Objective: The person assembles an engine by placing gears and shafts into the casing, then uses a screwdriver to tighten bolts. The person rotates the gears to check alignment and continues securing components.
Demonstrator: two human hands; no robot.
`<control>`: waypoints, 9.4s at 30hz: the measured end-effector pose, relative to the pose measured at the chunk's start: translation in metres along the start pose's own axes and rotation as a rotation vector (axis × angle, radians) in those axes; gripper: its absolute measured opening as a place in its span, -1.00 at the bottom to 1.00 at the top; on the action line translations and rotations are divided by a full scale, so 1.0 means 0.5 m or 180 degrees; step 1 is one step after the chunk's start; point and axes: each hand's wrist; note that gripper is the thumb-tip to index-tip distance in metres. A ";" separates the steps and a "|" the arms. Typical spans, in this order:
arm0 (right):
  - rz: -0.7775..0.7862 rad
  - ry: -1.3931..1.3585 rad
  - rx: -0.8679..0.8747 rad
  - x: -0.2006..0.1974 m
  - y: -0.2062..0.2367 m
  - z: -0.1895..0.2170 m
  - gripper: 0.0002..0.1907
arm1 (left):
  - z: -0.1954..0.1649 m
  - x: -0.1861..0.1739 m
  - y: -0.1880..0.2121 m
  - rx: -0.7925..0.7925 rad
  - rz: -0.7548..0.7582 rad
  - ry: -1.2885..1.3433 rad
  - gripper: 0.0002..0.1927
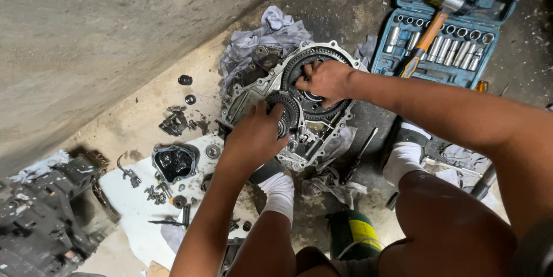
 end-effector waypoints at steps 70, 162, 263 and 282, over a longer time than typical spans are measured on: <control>0.0125 -0.4354 0.4263 0.356 0.163 0.510 -0.34 | 0.006 0.003 0.023 0.0182 -0.0477 0.0111 -0.33; -0.3077 -0.3528 0.3531 0.112 0.221 0.201 -0.66 | -0.005 -0.035 0.071 0.0231 -0.0671 0.0913 -0.42; -0.1480 -0.3422 0.3579 0.190 0.191 0.441 -0.62 | -0.013 -0.006 0.079 0.0434 -0.1335 -0.0147 -0.36; -0.1655 -0.4018 0.3777 0.164 0.197 0.468 -0.58 | -0.005 0.015 0.074 0.0351 -0.1287 -0.0228 -0.36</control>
Point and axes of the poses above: each hand's wrist, its own y-axis away from the middle knuckle, its own x-axis out of the palm, z = x × y, and after that the axes turned 7 degrees about -z, right-handed
